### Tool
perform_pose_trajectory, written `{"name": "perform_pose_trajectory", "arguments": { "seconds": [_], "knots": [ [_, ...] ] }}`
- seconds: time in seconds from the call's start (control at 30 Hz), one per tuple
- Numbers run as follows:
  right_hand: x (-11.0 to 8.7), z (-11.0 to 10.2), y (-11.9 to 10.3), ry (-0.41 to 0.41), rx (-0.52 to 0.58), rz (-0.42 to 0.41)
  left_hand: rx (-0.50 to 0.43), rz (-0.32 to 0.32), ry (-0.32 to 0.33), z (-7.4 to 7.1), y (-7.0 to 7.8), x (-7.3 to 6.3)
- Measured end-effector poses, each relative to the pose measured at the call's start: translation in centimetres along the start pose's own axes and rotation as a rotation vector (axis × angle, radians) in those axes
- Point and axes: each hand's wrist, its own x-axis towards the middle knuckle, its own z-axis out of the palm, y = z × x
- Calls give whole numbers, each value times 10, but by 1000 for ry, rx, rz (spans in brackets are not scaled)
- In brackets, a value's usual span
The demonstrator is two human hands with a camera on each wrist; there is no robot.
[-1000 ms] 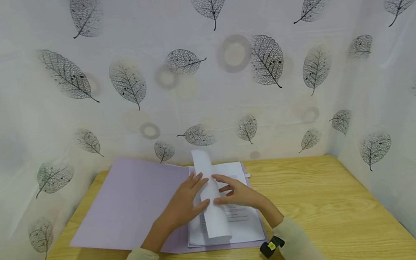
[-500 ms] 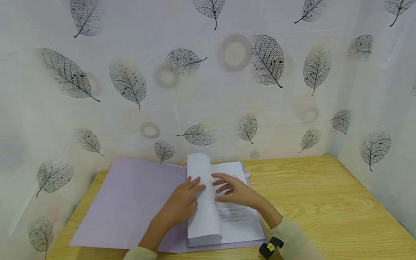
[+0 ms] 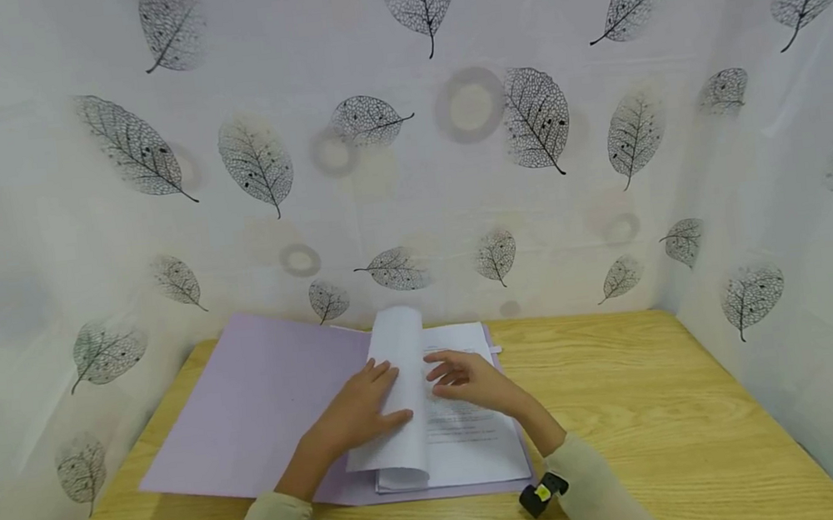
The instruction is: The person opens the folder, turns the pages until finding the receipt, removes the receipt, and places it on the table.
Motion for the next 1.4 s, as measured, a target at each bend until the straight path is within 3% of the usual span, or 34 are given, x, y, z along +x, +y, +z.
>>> {"name": "perform_pose_trajectory", "arguments": {
  "seconds": [0.27, 0.4, 0.83, 1.17, 1.4],
  "knots": [
    [-2, -6, 1, 47, -18, -21, 4, 86, 21, 0, -3, -1],
    [-4, -11, 2, 66, -21, -5, 28, 99, 15, -1, -2, -1],
    [-10, -33, 7, 172, -63, 13, -8, 3, -29, 0, -2, -1],
    [-18, -56, 20, 277, -149, 80, -9, -33, -12, -1, -5, -2],
    [-21, -63, 29, 288, -147, 153, 17, -3, 26, -2, -8, -1]
  ]
}}
